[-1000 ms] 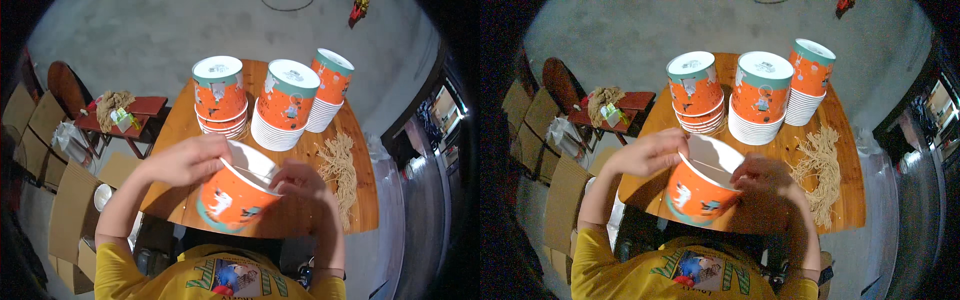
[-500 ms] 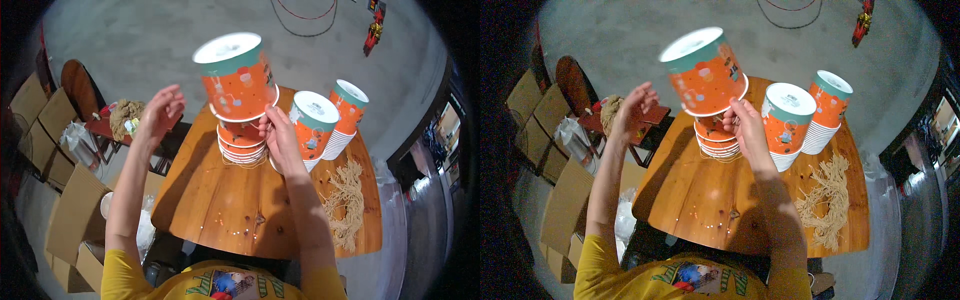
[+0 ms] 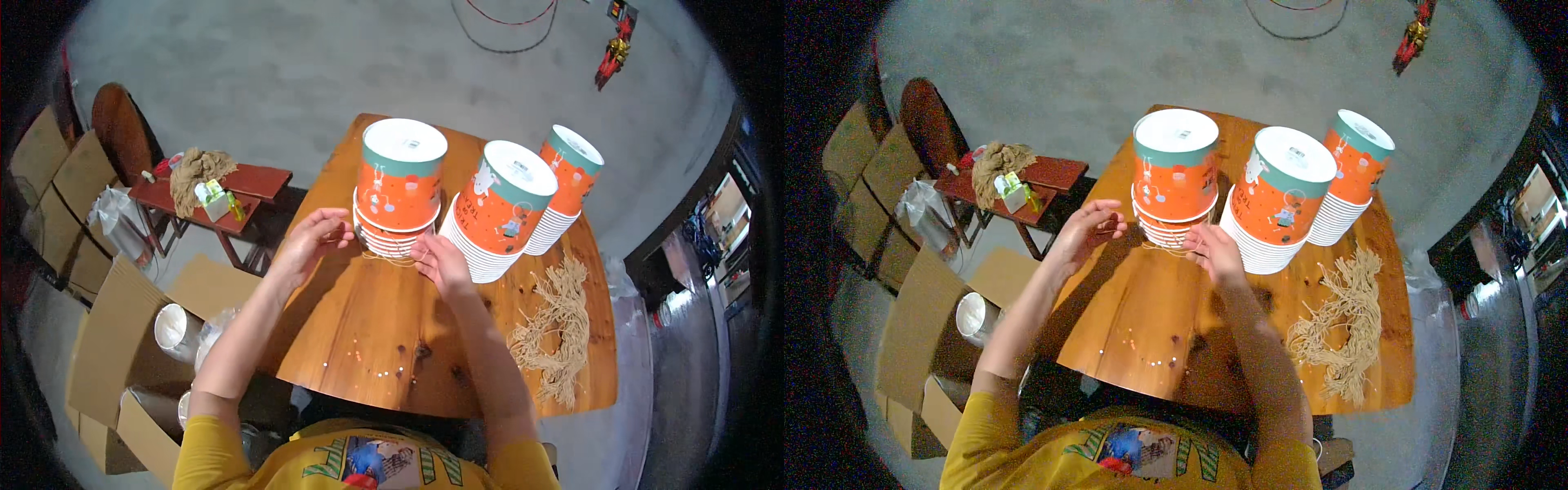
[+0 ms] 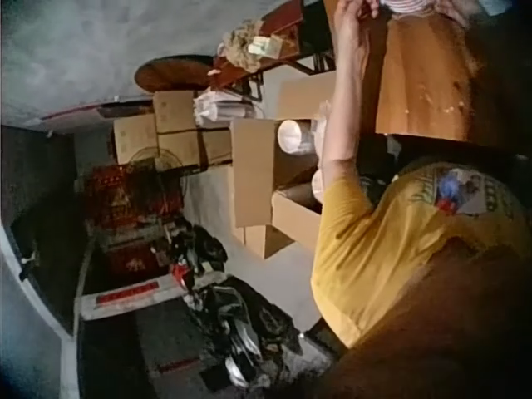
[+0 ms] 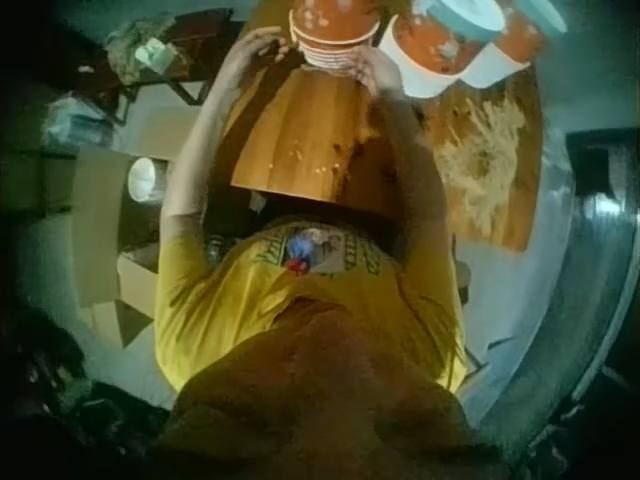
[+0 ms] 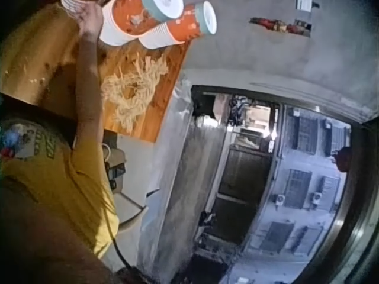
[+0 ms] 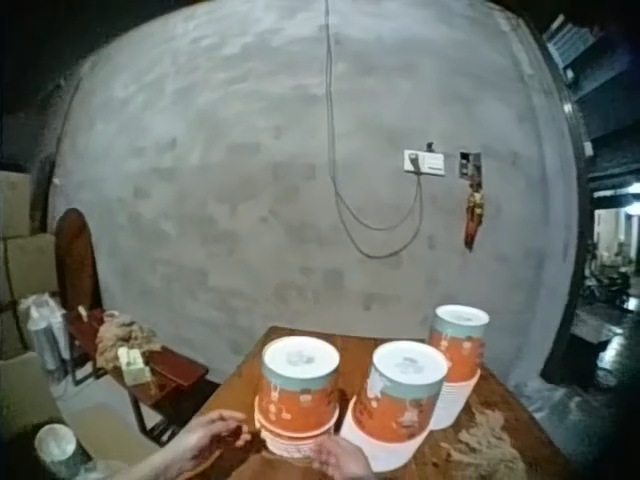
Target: Attaching strings to printed paper cups and stacking them.
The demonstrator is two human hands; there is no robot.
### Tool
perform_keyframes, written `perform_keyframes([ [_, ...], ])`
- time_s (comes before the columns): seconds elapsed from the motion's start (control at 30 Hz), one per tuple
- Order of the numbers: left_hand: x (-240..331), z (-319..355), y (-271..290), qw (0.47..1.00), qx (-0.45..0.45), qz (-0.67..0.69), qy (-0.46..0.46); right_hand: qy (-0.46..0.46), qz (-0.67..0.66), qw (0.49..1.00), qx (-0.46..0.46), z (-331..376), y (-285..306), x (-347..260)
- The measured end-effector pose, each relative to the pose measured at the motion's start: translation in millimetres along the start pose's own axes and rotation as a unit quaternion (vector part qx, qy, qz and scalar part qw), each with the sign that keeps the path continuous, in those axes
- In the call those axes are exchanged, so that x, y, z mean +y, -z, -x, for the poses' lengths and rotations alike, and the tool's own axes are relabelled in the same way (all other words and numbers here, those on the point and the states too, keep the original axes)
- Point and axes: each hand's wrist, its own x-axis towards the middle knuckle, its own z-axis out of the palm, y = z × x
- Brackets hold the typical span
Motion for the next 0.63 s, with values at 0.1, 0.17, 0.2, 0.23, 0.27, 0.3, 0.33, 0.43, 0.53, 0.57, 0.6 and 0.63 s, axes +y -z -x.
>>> perform_keyframes([
  [0.1, -14.4, -1.2, -17.1, 1.0, -0.012, -0.002, 0.011, 0.091, 0.181, 0.978, 0.043, 21.3, 10.1, -1.2],
  [0.17, -24.4, 2.8, -17.8, 1.0, -0.009, 0.006, 0.026, 0.188, 0.387, 0.899, 0.078, 42.1, 0.1, -27.4],
  [0.2, -31.6, 2.7, -17.4, 1.0, -0.01, 0.007, 0.026, 0.347, 0.496, 0.786, 0.125, 51.9, -2.6, -47.4],
  [0.23, -39.3, 3.8, -13.2, 0.999, -0.016, 0.017, 0.027, 0.487, 0.576, 0.636, 0.16, 60.9, -7.9, -68.4],
  [0.27, -44.7, 4.5, -15.3, 0.999, -0.03, 0.029, 0.028, 0.502, 0.614, 0.574, 0.205, 66.5, -6.2, -92.3],
  [0.3, -44.0, 8.3, -26.2, 0.999, -0.02, 0.014, 0.035, 0.512, 0.648, 0.505, 0.251, 70.7, -2.1, -114.9],
  [0.33, -47.5, 8.7, -33.1, 0.998, -0.037, 0.022, 0.035, 0.503, 0.663, 0.495, 0.251, 77.6, -0.8, -132.3],
  [0.43, -59.5, 8.5, -53.9, 0.996, -0.064, 0.032, 0.046, 0.498, 0.676, 0.494, 0.225, 67.1, 24.3, -154.9],
  [0.53, -64.9, 12.8, -85.3, 0.993, -0.115, 0.006, 0.025, 0.442, 0.655, 0.582, 0.19, 63.7, 27.5, -173.0],
  [0.57, -64.5, 15.7, -96.3, 0.992, -0.127, -0.016, 0.01, 0.44, 0.656, 0.583, 0.188, 60.5, 25.8, -174.8],
  [0.6, -71.3, 10.7, -100.6, 0.981, -0.176, -0.081, -0.03, 0.445, 0.659, 0.58, 0.176, 57.1, 25.5, -177.3],
  [0.63, -78.2, 4.7, -108.7, 0.965, -0.199, -0.158, -0.059, 0.452, 0.66, 0.577, 0.165, 54.2, 26.1, -182.3],
])
